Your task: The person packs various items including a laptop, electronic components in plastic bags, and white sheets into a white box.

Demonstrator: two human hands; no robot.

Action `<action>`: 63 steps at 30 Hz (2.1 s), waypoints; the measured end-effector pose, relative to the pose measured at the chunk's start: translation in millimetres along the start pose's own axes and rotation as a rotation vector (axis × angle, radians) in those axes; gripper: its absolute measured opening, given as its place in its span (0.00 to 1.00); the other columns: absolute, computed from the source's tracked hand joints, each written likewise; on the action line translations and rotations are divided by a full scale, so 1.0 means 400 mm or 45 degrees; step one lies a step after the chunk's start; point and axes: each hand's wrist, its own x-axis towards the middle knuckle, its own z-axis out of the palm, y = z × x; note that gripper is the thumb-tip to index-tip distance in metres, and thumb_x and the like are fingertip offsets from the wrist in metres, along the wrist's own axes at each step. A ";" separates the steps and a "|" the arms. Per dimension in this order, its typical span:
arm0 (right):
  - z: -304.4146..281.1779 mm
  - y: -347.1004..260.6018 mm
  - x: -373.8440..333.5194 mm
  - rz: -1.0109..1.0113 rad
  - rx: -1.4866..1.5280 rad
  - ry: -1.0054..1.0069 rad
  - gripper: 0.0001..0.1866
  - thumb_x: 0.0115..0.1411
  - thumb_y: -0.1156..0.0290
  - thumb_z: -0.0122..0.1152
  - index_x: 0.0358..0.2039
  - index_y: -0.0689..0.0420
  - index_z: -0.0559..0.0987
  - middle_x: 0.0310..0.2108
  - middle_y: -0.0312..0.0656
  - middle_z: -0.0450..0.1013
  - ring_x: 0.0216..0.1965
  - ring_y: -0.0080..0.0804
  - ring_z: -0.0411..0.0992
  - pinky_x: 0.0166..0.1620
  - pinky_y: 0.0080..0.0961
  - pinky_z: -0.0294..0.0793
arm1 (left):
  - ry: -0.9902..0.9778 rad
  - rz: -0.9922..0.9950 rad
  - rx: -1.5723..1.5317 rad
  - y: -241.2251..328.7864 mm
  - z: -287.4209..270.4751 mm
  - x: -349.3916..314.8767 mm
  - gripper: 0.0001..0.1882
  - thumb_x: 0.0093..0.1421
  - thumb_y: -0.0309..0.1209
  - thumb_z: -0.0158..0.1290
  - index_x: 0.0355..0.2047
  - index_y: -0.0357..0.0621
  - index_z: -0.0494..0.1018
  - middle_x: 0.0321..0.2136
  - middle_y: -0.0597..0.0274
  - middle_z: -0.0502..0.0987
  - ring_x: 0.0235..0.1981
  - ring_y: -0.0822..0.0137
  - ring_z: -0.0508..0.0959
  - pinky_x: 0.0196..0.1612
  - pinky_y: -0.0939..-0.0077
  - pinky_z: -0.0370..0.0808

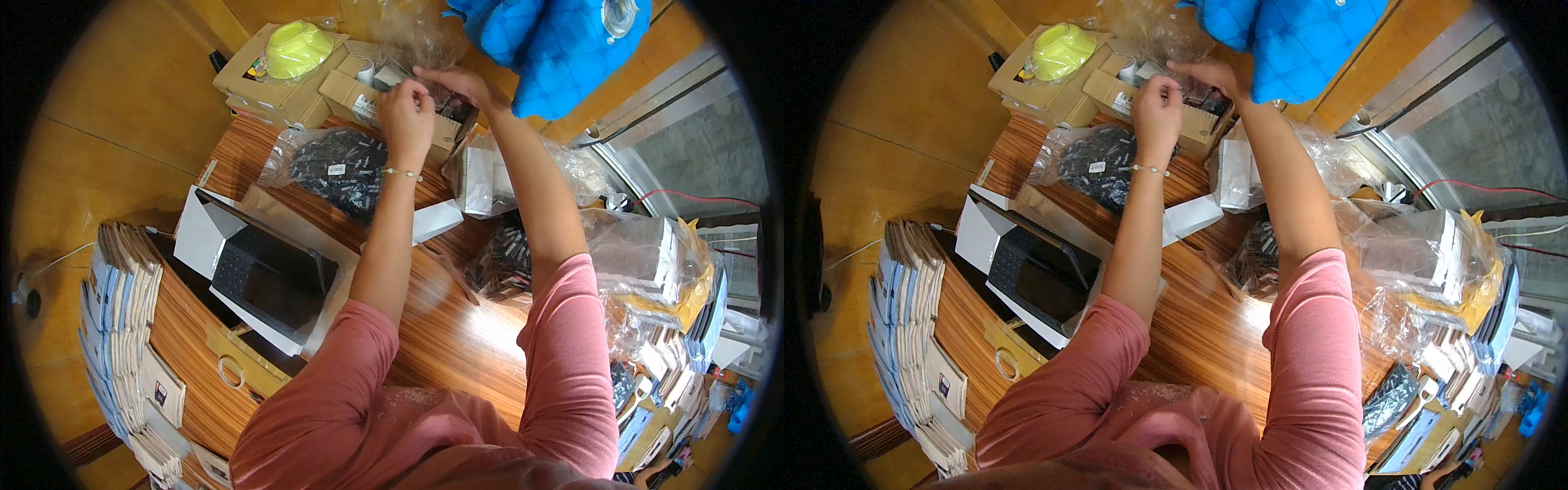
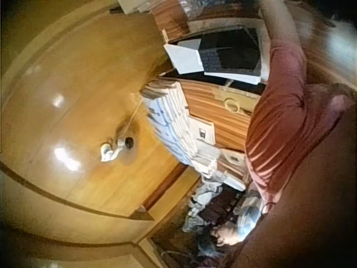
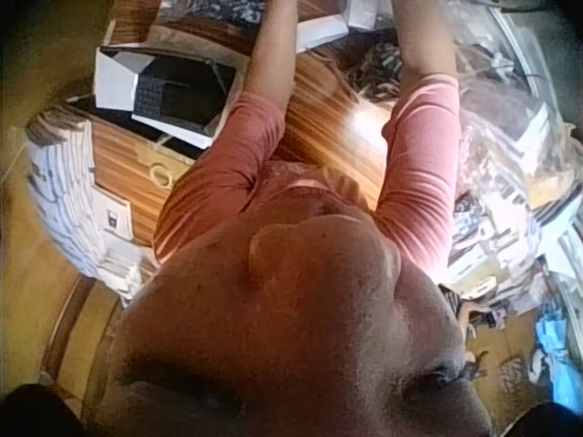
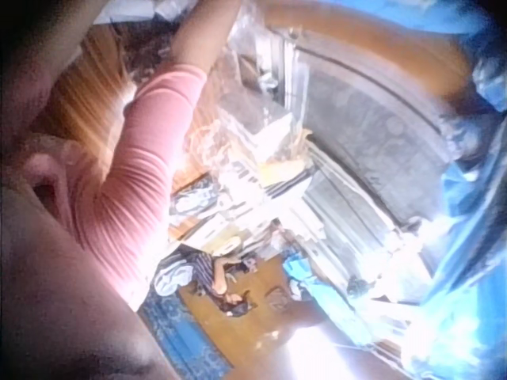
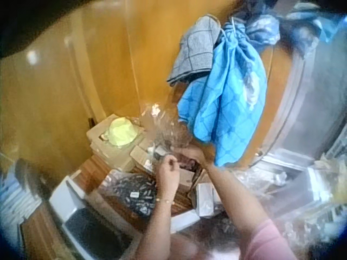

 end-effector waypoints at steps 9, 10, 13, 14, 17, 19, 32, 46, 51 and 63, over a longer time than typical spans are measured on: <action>0.025 0.055 0.014 -0.840 -0.555 0.755 0.18 0.53 0.56 0.51 0.40 0.54 0.74 0.34 0.47 0.73 0.37 0.46 0.71 0.39 0.33 0.69 | -0.089 0.081 0.459 -0.027 -0.013 -0.025 0.14 0.56 0.37 0.47 0.42 0.48 0.70 0.41 0.59 0.71 0.48 0.55 0.66 0.52 0.45 0.52; 0.032 0.045 0.008 -0.858 -0.505 0.731 0.17 0.54 0.58 0.50 0.41 0.53 0.74 0.36 0.48 0.73 0.40 0.47 0.70 0.41 0.34 0.68 | 0.026 0.056 0.224 -0.031 -0.016 -0.024 0.14 0.55 0.35 0.48 0.41 0.46 0.70 0.41 0.57 0.71 0.48 0.56 0.66 0.52 0.49 0.53; 0.035 0.016 0.009 -0.765 -0.478 0.779 0.18 0.55 0.61 0.49 0.42 0.57 0.73 0.40 0.49 0.71 0.44 0.49 0.67 0.46 0.34 0.66 | 0.320 0.024 -0.294 -0.025 -0.012 -0.016 0.14 0.53 0.28 0.49 0.41 0.40 0.68 0.41 0.54 0.70 0.47 0.58 0.66 0.52 0.59 0.55; 0.023 0.019 0.016 -0.698 -0.490 0.822 0.18 0.55 0.61 0.50 0.42 0.59 0.72 0.41 0.50 0.71 0.44 0.50 0.67 0.47 0.34 0.65 | 0.372 0.025 -0.342 -0.011 -0.010 -0.018 0.15 0.53 0.26 0.49 0.42 0.39 0.66 0.42 0.53 0.69 0.47 0.59 0.66 0.52 0.62 0.55; -0.022 0.023 0.027 -0.686 -0.134 0.682 0.19 0.56 0.58 0.50 0.42 0.59 0.73 0.42 0.46 0.70 0.44 0.40 0.67 0.48 0.30 0.64 | 0.472 -0.063 -0.649 0.029 -0.001 -0.048 0.19 0.53 0.25 0.48 0.46 0.38 0.61 0.46 0.53 0.65 0.49 0.61 0.63 0.54 0.66 0.53; 0.013 -0.058 -0.024 -0.635 -0.052 0.675 0.19 0.57 0.58 0.50 0.41 0.59 0.73 0.41 0.44 0.70 0.43 0.35 0.66 0.47 0.27 0.63 | 0.494 -0.166 -0.788 0.019 -0.026 -0.085 0.25 0.54 0.25 0.48 0.51 0.40 0.53 0.49 0.54 0.60 0.52 0.60 0.59 0.55 0.67 0.50; -0.063 -0.186 -0.330 -1.065 0.221 0.531 0.14 0.58 0.64 0.50 0.41 0.58 0.73 0.34 0.37 0.73 0.35 0.27 0.70 0.40 0.21 0.68 | 0.501 0.089 -0.810 0.298 -0.229 -0.216 0.41 0.50 0.32 0.57 0.58 0.40 0.43 0.57 0.46 0.49 0.59 0.57 0.49 0.59 0.62 0.43; 0.211 -0.070 -1.068 -0.474 0.284 0.111 0.13 0.58 0.65 0.49 0.41 0.58 0.73 0.32 0.34 0.70 0.33 0.22 0.67 0.43 0.21 0.67 | -1.294 -0.089 -0.550 0.442 -0.484 -0.452 0.22 0.52 0.36 0.55 0.45 0.38 0.69 0.40 0.61 0.72 0.41 0.71 0.70 0.45 0.77 0.66; 0.267 0.136 -1.223 -0.261 0.203 0.095 0.14 0.55 0.71 0.53 0.42 0.58 0.73 0.35 0.35 0.72 0.38 0.23 0.69 0.45 0.23 0.67 | -1.515 -0.114 -0.482 0.402 -0.399 -0.642 0.21 0.54 0.36 0.51 0.47 0.42 0.67 0.40 0.60 0.72 0.39 0.70 0.72 0.42 0.75 0.69; 0.486 0.538 -1.509 -0.272 0.271 0.195 0.16 0.49 0.74 0.58 0.41 0.57 0.73 0.38 0.37 0.70 0.36 0.26 0.68 0.42 0.25 0.69 | -1.805 -0.284 -0.622 0.381 -0.384 -1.085 0.20 0.56 0.36 0.47 0.49 0.46 0.66 0.38 0.56 0.72 0.37 0.68 0.74 0.41 0.74 0.70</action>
